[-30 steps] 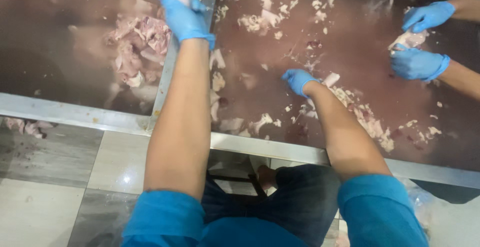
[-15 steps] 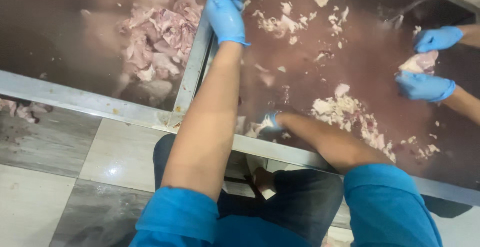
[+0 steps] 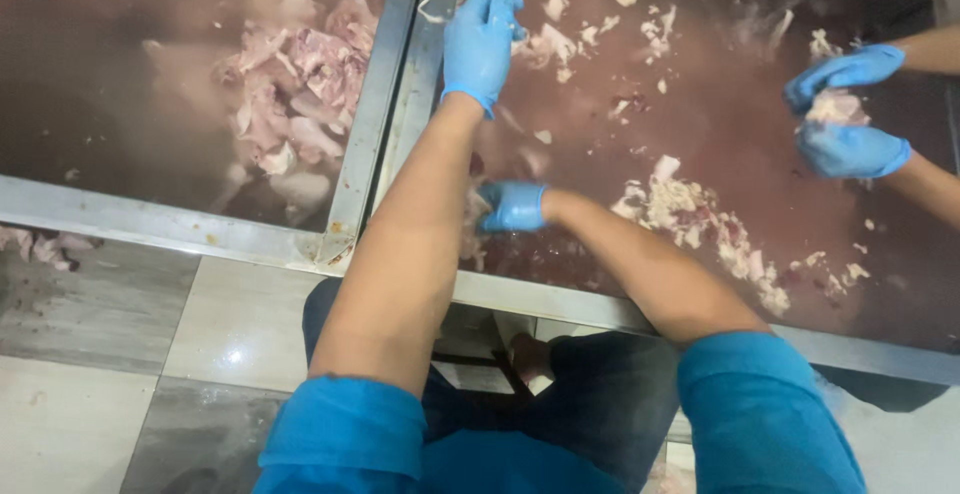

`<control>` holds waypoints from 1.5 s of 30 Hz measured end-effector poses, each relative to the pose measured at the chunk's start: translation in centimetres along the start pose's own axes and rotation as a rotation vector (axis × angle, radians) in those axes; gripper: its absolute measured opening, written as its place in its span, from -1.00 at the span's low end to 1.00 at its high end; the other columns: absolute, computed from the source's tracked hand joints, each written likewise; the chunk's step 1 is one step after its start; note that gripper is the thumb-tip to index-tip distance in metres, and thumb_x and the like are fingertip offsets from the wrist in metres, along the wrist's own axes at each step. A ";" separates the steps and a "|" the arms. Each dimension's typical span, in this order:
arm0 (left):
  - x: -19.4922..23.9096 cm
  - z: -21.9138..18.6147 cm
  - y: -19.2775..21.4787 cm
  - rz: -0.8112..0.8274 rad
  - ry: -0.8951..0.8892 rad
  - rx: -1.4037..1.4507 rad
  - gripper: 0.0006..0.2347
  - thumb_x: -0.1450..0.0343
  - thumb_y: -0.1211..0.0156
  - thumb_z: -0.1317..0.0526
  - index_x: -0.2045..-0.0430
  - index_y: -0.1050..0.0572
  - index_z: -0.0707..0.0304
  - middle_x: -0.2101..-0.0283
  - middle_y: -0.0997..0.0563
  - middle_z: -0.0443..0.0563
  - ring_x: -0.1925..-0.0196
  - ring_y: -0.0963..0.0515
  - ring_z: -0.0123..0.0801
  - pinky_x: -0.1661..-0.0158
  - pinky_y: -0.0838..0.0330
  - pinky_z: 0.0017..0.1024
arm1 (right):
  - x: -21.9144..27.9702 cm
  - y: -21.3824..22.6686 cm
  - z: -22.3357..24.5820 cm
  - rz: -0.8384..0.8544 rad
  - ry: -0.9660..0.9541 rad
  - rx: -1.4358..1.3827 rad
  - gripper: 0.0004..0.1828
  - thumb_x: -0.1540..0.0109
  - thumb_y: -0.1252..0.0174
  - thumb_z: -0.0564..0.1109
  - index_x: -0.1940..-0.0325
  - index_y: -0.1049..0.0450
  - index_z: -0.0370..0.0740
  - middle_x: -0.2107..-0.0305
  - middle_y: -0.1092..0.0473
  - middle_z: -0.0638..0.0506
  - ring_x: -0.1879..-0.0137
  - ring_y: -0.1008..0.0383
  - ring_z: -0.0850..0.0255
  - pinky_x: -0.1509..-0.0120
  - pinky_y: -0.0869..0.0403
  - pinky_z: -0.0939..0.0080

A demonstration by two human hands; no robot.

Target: The person cleans raw chicken parts by hand in a water-filled tray, removing debris and rinsing each piece. The cleaned pieces are placed into an adjacent tray. The task is performed continuously with both hands.

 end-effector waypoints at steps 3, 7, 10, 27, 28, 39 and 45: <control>0.7 -0.1 -1.0 0.177 0.145 -0.208 -0.71 -0.47 -0.04 0.03 0.38 -0.62 0.24 0.43 -0.70 0.02 0.36 -0.67 -0.41 0.21 -0.51 -0.37 | 3.9 4.8 1.8 0.094 0.180 -0.440 -0.43 -0.21 -0.12 -0.11 -0.32 -0.29 -0.16 0.07 -0.55 0.13 0.14 -0.55 0.32 0.11 -0.55 0.24; 4.1 0.4 -4.2 0.738 0.530 -0.170 -0.62 -0.44 0.00 -0.12 0.27 -0.58 0.19 0.26 -0.68 -0.01 0.26 -0.63 -0.35 0.20 -0.50 -0.29 | 10.3 9.5 -0.8 -0.237 0.181 -0.559 -0.55 -0.27 -0.14 -0.09 -0.25 -0.47 -0.18 0.20 -0.54 0.08 0.20 -0.48 0.34 0.16 -0.51 0.28; 7.3 0.3 -6.0 1.002 0.647 -0.045 -0.53 -0.41 -0.08 -0.19 0.16 -0.58 0.28 0.18 -0.66 0.05 0.19 -0.62 -0.33 0.16 -0.48 -0.32 | 13.2 10.8 -3.5 -0.536 0.103 -0.751 -0.64 -0.34 -0.14 -0.06 -0.18 -0.50 -0.24 0.20 -0.53 0.07 0.17 -0.49 0.34 0.14 -0.48 0.27; 5.7 8.4 -8.6 0.526 0.302 0.380 -0.67 -0.60 0.04 0.14 -0.26 -0.29 0.18 -0.16 -0.54 -0.05 -0.18 -0.53 -0.48 -0.17 -0.41 -0.50 | 13.3 12.0 -2.6 -1.034 0.366 -0.226 -0.87 -0.32 -0.32 -0.24 0.05 -0.61 -0.17 0.20 -0.52 0.04 0.11 -0.53 0.29 -0.02 -0.53 0.26; 5.8 8.5 -8.7 0.555 0.358 0.432 -0.69 -0.60 0.05 0.11 -0.19 -0.35 0.24 -0.05 -0.56 -0.01 -0.03 -0.54 -0.44 -0.02 -0.43 -0.48 | 13.7 12.3 -2.4 -1.056 0.344 -0.262 -0.83 -0.30 -0.32 -0.23 0.01 -0.58 -0.18 0.20 -0.52 0.05 0.13 -0.51 0.29 0.00 -0.52 0.26; 8.1 4.7 -10.0 0.738 0.480 0.561 -0.82 -0.57 -0.09 0.20 0.06 -0.48 0.32 0.13 -0.58 0.01 0.12 -0.59 -0.45 0.10 -0.53 -0.46 | 14.9 13.4 -5.0 -1.281 0.418 -0.327 -0.81 -0.34 -0.28 -0.27 -0.05 -0.57 -0.25 0.17 -0.55 0.04 0.05 -0.55 0.31 -0.08 -0.54 0.29; 7.4 5.3 -9.4 0.651 0.479 0.472 -0.79 -0.60 -0.01 0.19 0.04 -0.48 0.36 0.08 -0.61 0.03 0.07 -0.60 -0.44 0.01 -0.51 -0.48 | 13.6 13.5 -8.0 -1.117 0.424 -0.987 -0.87 -0.39 -0.18 -0.18 0.03 -0.52 -0.30 0.33 -0.51 0.04 0.27 -0.48 0.34 0.16 -0.51 0.32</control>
Point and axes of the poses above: each hand's wrist, its own x-axis away from the middle knuckle, its own y-axis out of the back of the hand, z = x × y, the point moved 5 cm from there along -x, towards the middle knuckle
